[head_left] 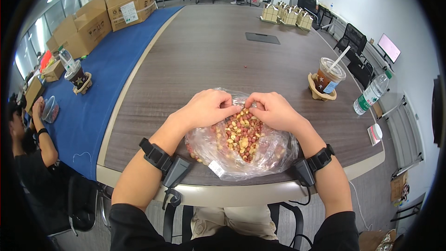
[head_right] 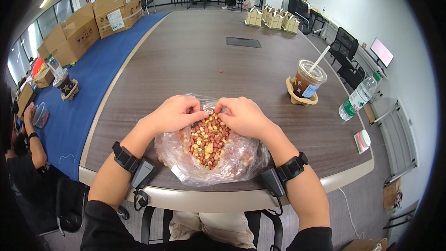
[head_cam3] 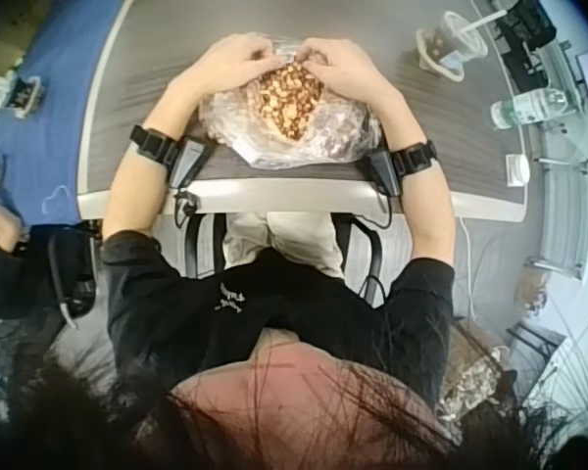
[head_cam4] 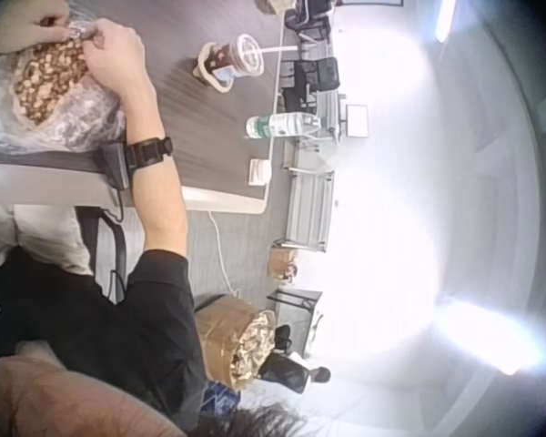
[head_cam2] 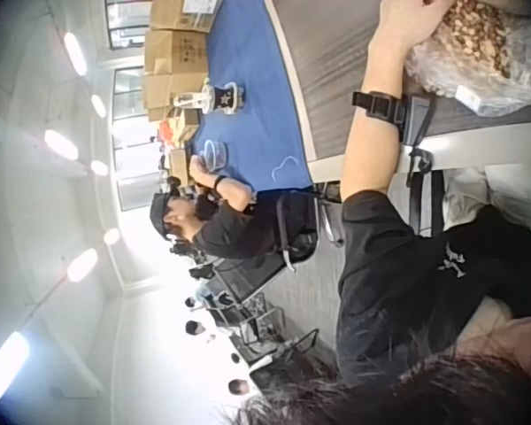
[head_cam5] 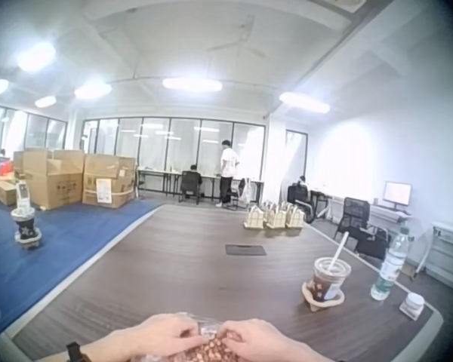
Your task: Sorting through a bag of mixed nuts and peanuts on a table in an office setting.
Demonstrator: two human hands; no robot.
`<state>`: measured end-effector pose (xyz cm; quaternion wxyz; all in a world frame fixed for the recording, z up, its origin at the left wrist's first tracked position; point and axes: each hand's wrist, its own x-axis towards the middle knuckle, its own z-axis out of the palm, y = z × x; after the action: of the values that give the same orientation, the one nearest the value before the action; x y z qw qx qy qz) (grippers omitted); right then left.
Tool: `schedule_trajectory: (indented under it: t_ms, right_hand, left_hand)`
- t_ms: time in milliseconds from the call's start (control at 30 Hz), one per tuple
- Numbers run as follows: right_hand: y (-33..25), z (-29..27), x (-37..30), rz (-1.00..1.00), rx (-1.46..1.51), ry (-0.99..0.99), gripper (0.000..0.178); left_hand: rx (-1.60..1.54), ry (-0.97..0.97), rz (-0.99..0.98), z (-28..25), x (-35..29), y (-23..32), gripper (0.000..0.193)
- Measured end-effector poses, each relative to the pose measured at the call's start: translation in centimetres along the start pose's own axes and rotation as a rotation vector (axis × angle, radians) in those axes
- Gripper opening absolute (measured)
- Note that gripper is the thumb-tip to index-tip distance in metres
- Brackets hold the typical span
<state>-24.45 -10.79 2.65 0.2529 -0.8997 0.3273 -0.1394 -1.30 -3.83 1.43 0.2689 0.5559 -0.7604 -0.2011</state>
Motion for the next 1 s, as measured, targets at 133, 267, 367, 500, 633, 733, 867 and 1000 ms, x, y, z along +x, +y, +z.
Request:
schedule_trajectory:
  t_ms: [133,267,367,500,633,733,867,1000]
  right_hand:
    - [0.0,0.1,0.0,-0.007,-0.005,0.0,0.018]
    - [0.2,0.4,-0.1,-0.037,0.031,0.039,0.016]
    - [0.2,0.2,-0.1,-0.028,0.022,0.035,0.016]
    - [-0.2,0.0,0.0,0.011,-0.015,-0.003,0.018]
    - [-0.1,0.0,0.0,0.013,-0.009,0.003,0.018]
    - [0.0,0.0,-0.1,0.001,-0.01,0.007,0.018]
    - [-0.2,0.0,0.0,0.008,0.001,-0.003,0.018]
    - [-0.2,0.0,0.0,0.007,0.008,0.002,0.018]
  left_hand:
    - [-0.002,-0.001,-0.006,0.2,0.0,-0.3,0.041]
    - [0.046,0.006,0.037,0.0,0.0,-0.4,0.043]
    - [0.067,-0.009,0.061,0.3,0.2,-0.8,0.045]
    - [0.102,0.005,0.127,0.1,0.0,-0.9,0.044]
    - [0.105,-0.02,0.06,0.0,0.0,-0.2,0.038]
    - [0.037,0.006,0.05,0.1,0.0,0.0,0.031]
    - [0.063,-0.017,0.004,0.1,0.0,-0.2,0.026]
    - [0.064,-0.017,0.005,0.1,0.0,0.0,0.025]
